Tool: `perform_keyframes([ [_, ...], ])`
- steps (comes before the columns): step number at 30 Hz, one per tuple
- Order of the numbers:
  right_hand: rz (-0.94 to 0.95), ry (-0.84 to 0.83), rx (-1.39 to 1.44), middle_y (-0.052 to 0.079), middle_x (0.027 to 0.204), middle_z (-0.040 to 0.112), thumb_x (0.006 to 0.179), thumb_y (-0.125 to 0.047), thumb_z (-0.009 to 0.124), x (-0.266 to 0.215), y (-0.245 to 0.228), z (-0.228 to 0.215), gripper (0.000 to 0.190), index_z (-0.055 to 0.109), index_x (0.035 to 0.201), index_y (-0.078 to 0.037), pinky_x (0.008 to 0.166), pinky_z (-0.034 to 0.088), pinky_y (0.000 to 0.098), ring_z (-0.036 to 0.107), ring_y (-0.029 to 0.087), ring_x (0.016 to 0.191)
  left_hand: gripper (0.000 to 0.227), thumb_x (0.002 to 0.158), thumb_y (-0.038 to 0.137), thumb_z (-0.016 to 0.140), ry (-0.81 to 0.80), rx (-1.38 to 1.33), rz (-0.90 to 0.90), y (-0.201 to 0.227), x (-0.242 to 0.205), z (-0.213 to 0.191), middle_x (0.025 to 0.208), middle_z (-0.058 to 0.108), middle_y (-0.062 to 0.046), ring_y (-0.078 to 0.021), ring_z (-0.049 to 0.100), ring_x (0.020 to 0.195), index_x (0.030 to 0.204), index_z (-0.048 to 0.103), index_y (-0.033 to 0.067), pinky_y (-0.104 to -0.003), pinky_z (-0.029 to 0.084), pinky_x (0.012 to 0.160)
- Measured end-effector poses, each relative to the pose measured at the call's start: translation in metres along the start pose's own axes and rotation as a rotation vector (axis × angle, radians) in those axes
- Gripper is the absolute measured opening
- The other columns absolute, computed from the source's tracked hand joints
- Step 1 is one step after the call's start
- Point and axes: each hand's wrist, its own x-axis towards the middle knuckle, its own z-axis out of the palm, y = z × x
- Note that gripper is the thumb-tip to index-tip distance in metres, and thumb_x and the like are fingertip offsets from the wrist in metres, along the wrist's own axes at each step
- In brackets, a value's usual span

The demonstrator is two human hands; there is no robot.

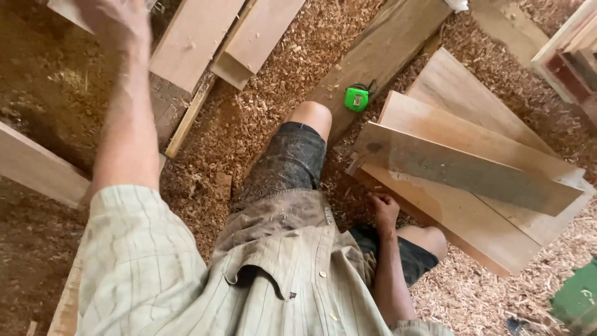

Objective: The person sits on a sawdust-covered floor and repeatedly picks up wooden planks, turns them over, and places them into a growing stack. The person handles the planks one at a time, occasionally adjusting their position before stacking them.

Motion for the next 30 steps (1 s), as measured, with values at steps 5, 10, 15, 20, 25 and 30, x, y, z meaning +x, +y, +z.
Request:
perform_keyframes([
  [5,-0.017,0.025,-0.082,0.003,0.078,0.07,0.085,-0.013,0.08,-0.001,0.0,0.0,0.009,0.076,0.088,-0.006,0.064,0.049,0.0282,0.061,0.011,0.073,0.092,0.1,0.039,0.077,-0.749,-0.177,0.441,0.088,-0.108,-0.02,0.168,0.005,-0.026,-0.0341,0.009,0.158,0.163,0.02,0.0029,-0.047,0.013,0.132],
  [10,-0.009,0.064,-0.161,0.004,0.085,0.076,0.086,-0.017,0.08,0.0,0.001,0.001,0.011,0.079,0.09,-0.007,0.069,0.05,0.0278,0.064,0.011,0.078,0.113,0.088,0.046,0.091,-0.618,-0.064,0.334,0.089,-0.187,0.086,0.164,0.009,-0.027,-0.0409,0.023,0.154,0.166,0.018,0.0091,-0.056,0.025,0.126],
  [15,-0.007,0.051,-0.055,0.003,0.081,0.074,0.084,-0.011,0.083,-0.003,-0.003,0.007,0.007,0.08,0.087,-0.006,0.066,0.052,0.0254,0.063,0.009,0.076,0.11,0.063,0.045,0.101,-0.446,-0.097,0.282,0.086,-0.211,0.084,0.136,0.051,-0.022,-0.0334,0.054,0.121,0.149,0.039,0.0154,-0.052,0.045,0.101],
  [20,-0.073,0.072,-0.097,0.018,0.075,0.071,0.079,-0.023,0.085,0.008,0.018,0.0,0.025,0.08,0.093,-0.003,0.068,0.054,0.039,0.068,0.022,0.074,0.073,0.082,0.027,0.085,-0.577,-0.531,0.408,0.079,-0.254,0.051,0.122,0.056,-0.028,-0.0504,0.067,0.107,0.141,0.046,0.0114,-0.058,0.058,0.085],
  [25,-0.09,0.052,-0.127,0.016,0.075,0.072,0.081,-0.026,0.085,0.009,0.024,-0.002,0.024,0.081,0.094,-0.006,0.068,0.055,0.0391,0.07,0.023,0.075,0.04,0.093,0.026,0.054,-0.875,-0.484,0.259,0.086,-0.241,-0.003,0.087,0.069,-0.022,-0.0399,0.072,0.077,0.133,0.054,0.0227,-0.054,0.054,0.066],
  [30,-0.099,0.063,-0.126,0.016,0.077,0.073,0.078,-0.026,0.084,0.017,0.028,-0.002,0.026,0.081,0.093,-0.005,0.072,0.054,0.0393,0.07,0.024,0.078,0.046,0.101,0.002,0.053,-0.435,-0.578,0.599,0.061,-0.188,-0.023,0.132,0.061,-0.02,-0.0327,0.071,0.104,0.145,0.057,0.0142,-0.039,0.058,0.089],
])
